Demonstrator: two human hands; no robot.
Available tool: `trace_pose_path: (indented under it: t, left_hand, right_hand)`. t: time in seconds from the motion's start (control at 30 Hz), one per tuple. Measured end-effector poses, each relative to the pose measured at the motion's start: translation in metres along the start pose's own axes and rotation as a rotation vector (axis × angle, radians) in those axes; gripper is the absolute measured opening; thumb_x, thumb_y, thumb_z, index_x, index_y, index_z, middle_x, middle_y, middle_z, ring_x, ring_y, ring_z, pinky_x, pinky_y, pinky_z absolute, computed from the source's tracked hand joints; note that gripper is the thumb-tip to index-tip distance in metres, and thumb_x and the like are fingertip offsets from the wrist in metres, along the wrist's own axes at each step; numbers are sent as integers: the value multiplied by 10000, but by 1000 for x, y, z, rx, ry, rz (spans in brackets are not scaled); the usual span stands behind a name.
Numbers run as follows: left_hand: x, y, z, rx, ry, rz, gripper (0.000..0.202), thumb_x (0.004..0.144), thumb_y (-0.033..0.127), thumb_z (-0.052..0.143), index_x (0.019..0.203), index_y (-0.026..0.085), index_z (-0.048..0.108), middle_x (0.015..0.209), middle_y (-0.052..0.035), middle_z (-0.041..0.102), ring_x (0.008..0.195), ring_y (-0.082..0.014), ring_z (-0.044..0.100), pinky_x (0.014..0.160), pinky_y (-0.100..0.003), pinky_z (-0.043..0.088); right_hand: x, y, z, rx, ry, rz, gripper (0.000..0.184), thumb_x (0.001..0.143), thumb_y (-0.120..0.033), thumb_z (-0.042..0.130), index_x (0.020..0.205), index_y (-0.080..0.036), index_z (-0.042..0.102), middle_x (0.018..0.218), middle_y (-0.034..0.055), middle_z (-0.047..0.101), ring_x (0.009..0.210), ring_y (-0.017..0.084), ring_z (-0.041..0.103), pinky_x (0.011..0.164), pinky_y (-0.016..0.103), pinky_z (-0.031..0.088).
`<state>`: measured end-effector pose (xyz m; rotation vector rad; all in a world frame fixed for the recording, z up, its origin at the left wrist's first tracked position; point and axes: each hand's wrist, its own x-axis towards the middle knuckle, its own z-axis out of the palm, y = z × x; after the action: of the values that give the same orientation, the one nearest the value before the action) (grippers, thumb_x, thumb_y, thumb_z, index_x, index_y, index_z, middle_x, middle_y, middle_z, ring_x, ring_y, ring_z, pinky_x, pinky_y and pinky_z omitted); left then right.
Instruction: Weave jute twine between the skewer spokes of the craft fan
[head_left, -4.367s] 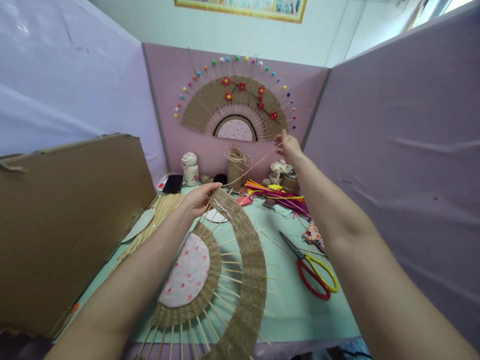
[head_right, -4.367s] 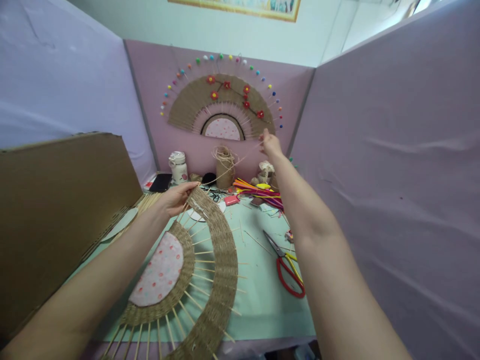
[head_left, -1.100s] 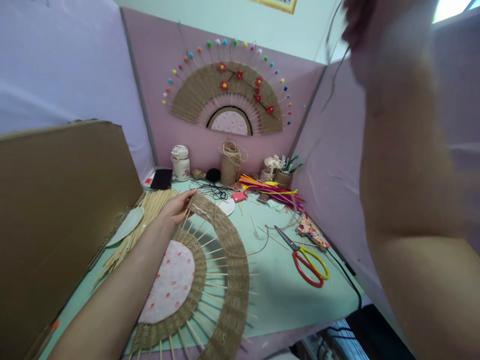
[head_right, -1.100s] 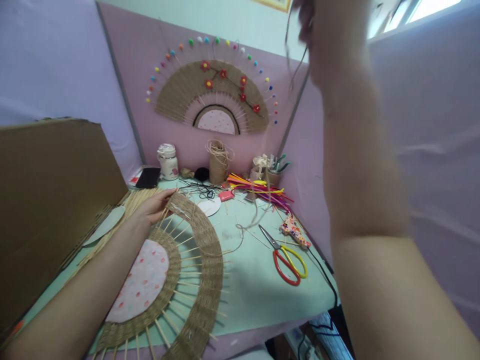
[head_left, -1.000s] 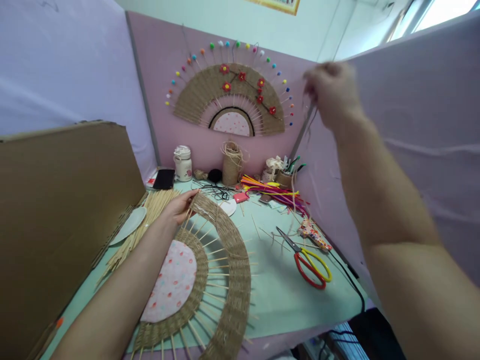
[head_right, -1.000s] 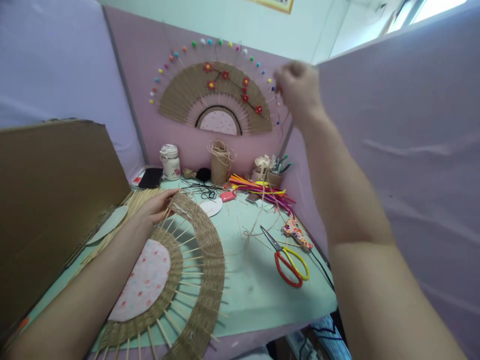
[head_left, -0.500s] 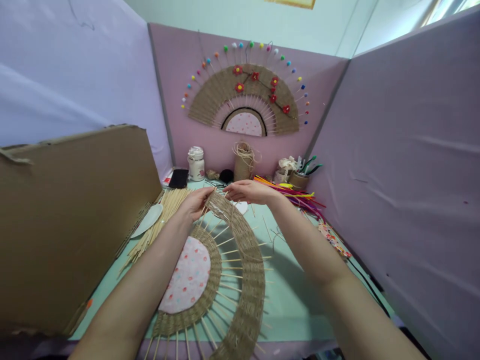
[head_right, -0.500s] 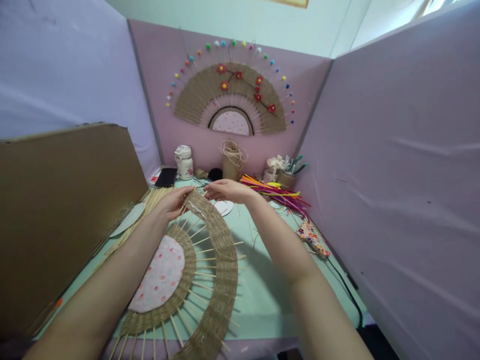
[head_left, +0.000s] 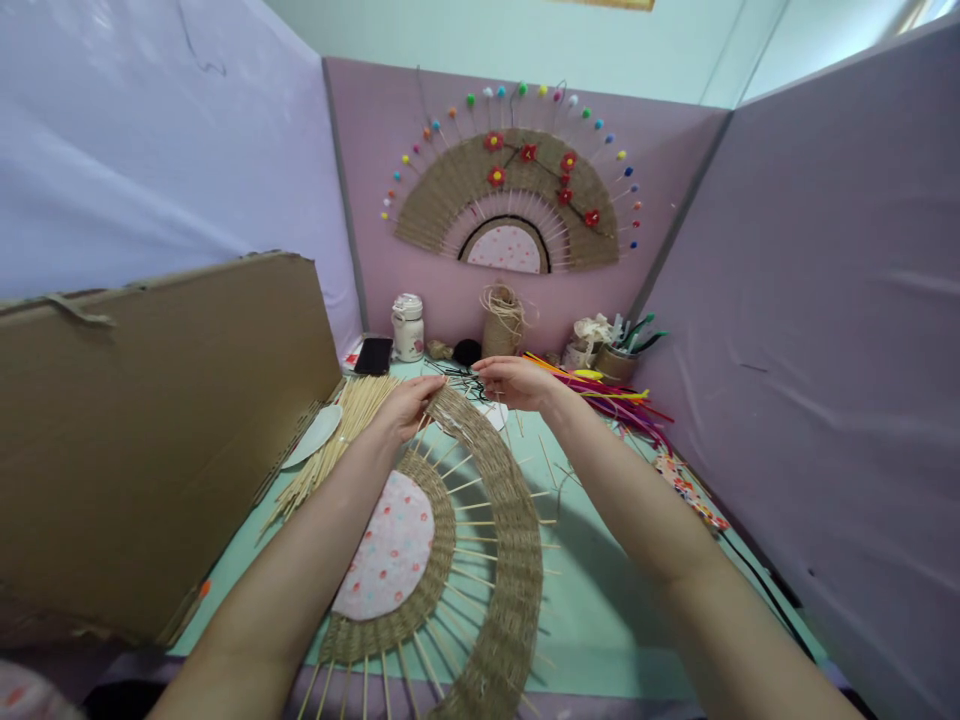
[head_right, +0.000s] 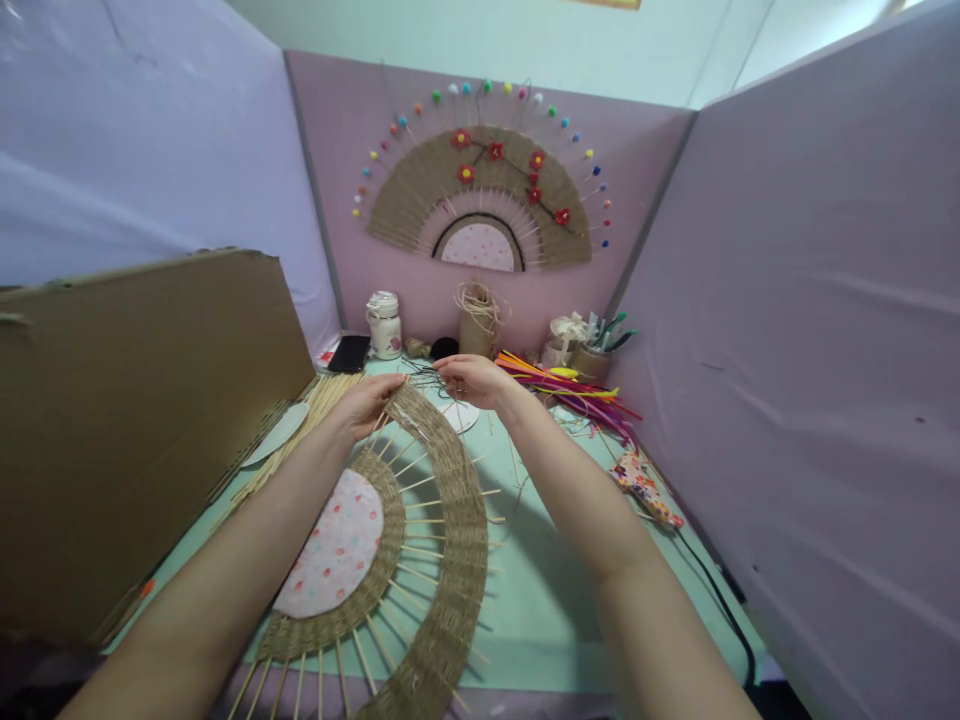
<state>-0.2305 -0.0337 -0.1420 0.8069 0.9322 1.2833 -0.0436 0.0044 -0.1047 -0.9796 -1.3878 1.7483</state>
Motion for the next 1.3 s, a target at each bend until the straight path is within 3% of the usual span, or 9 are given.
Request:
trace_pose_path:
  t: [0.23, 0.4, 0.6, 0.9, 0.97, 1.03, 1.1, 1.2, 1.3]
  left_hand:
    - [1, -1, -1, -14, -8, -11, 132, 661, 146, 720, 742, 102, 625, 622, -14, 620, 516, -103, 571, 502, -216, 459]
    - [-2, 0, 1, -8, -7, -1, 88, 684, 138, 692, 724, 101, 623, 590, -7, 608, 483, -97, 554, 466, -206, 448]
    - [2, -1, -3, -26, -27, -1, 68, 704, 141, 671, 705, 110, 611, 571, -4, 601, 472, -102, 563, 463, -209, 457]
    - [5, 4, -7, -57, -33, 10, 72, 728, 136, 668, 735, 119, 598, 594, -9, 623, 489, -112, 591, 498, -222, 492]
    - [5, 5, -8, -45, -28, 21, 88, 718, 139, 680, 729, 120, 595, 587, -8, 619, 484, -115, 591, 486, -221, 487]
    - [5, 6, -8, -36, -33, 25, 95, 716, 142, 681, 718, 121, 588, 583, -7, 615, 482, -119, 591, 475, -222, 483]
    - [4, 7, -9, -38, -41, 24, 88, 722, 139, 670, 714, 121, 584, 576, -5, 610, 479, -121, 590, 478, -227, 489]
    - [4, 8, -8, -41, -59, 12, 75, 724, 133, 661, 727, 119, 587, 572, 1, 605, 487, -123, 595, 493, -235, 500]
    - [5, 8, -8, -38, -73, -7, 86, 713, 133, 672, 739, 118, 591, 582, 4, 608, 493, -119, 594, 499, -233, 500]
  right_hand:
    - [-17, -5, -2, -727, 149, -276, 93, 754, -195, 636, 785, -143, 707, 582, -21, 570, 520, 77, 416, 520, 222, 318]
    - [-23, -1, 3, -958, 61, -418, 160, 799, -239, 581, 790, -150, 714, 720, 25, 664, 661, 119, 537, 608, 237, 372]
    - [-28, 3, -14, -967, -40, -337, 191, 774, -312, 595, 794, -151, 695, 740, 38, 666, 675, 138, 546, 617, 255, 392]
    - [-81, -8, -62, -926, -296, -172, 329, 785, -471, 569, 864, -160, 646, 846, 31, 645, 777, 146, 559, 730, 273, 427]
    - [-84, -7, -81, -1074, -194, -136, 327, 790, -458, 555, 860, -155, 656, 836, 44, 649, 766, 160, 561, 706, 278, 430]
    - [-83, -6, -98, -1253, 13, -59, 306, 759, -435, 591, 830, -148, 671, 822, 68, 659, 768, 189, 577, 703, 296, 436]
    - [-81, -4, -106, -1350, 81, -3, 324, 682, -420, 683, 860, -149, 694, 902, 97, 679, 850, 230, 602, 762, 320, 451]
    - [-74, -5, -95, -1204, -18, -159, 498, 673, -473, 710, 1074, -182, 672, 1158, 111, 640, 1063, 256, 577, 917, 348, 436]
    - [-56, -1, -61, -810, -17, -364, 453, 841, -521, 531, 1161, -214, 622, 1218, 89, 619, 1135, 209, 552, 999, 359, 396]
